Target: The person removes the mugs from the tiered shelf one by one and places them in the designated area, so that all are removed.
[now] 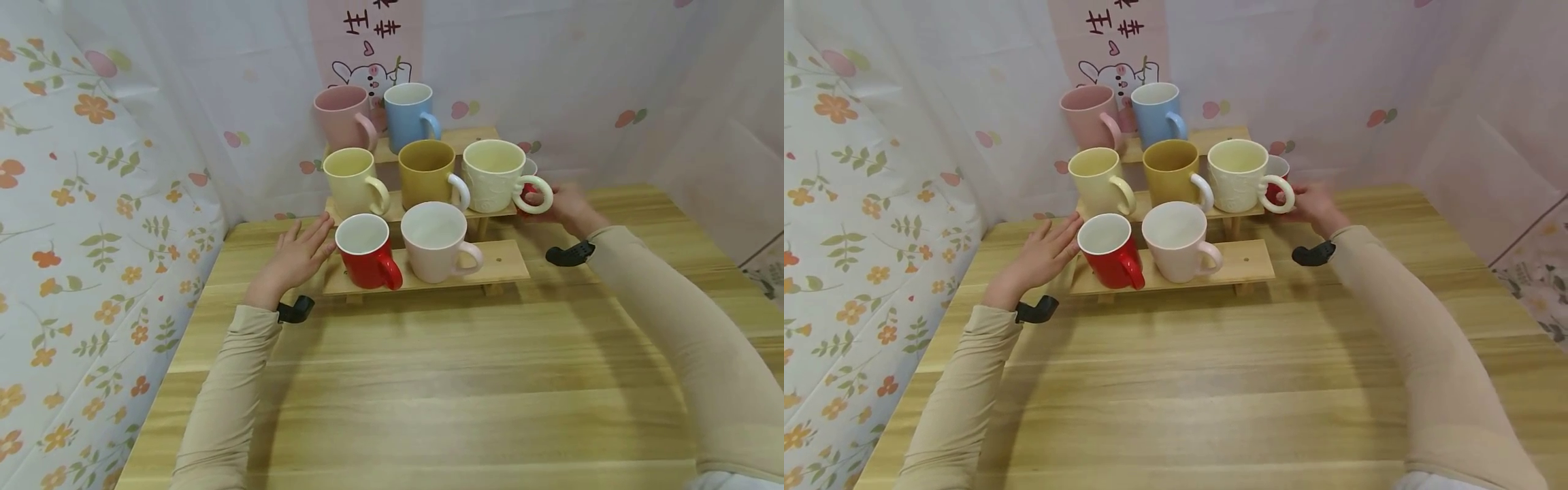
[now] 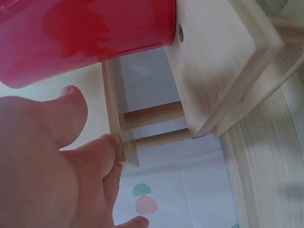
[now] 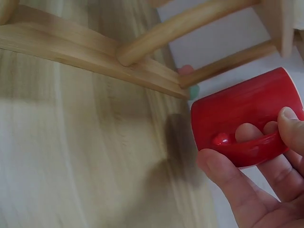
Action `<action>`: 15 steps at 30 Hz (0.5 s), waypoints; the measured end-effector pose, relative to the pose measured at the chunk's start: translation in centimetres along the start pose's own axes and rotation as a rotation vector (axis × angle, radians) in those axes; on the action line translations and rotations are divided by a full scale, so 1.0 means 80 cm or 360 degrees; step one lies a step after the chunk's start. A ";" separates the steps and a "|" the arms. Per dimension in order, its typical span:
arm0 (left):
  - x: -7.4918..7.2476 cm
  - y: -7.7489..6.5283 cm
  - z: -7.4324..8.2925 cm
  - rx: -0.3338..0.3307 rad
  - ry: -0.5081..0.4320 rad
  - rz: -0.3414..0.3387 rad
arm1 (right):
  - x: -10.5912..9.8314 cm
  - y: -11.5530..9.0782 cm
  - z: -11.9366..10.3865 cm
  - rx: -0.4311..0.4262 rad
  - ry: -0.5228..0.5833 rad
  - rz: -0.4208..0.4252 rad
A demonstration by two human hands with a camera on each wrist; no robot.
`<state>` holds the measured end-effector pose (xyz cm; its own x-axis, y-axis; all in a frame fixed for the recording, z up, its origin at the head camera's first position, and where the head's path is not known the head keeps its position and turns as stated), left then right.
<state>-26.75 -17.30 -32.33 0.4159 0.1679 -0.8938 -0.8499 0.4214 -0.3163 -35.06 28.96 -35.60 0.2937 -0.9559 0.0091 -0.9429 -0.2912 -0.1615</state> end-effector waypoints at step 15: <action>0.000 0.001 -0.003 0.0017 0.0008 -0.0006 | 0.032 0.005 0.014 -0.0258 0.0231 -0.0297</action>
<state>-26.89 -17.48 -32.47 0.4175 0.1621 -0.8941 -0.8448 0.4317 -0.3162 -34.48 26.42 -36.74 0.4500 -0.8772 0.1672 -0.8908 -0.4540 0.0158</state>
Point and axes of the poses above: each hand's wrist, its own y-axis towards the middle knuckle, its own x-axis out of the palm, z = x × y, the point moved 5 cm from there along y, towards the middle knuckle, and after that the axes turned 14 degrees about -z, right-handed, at the moved point
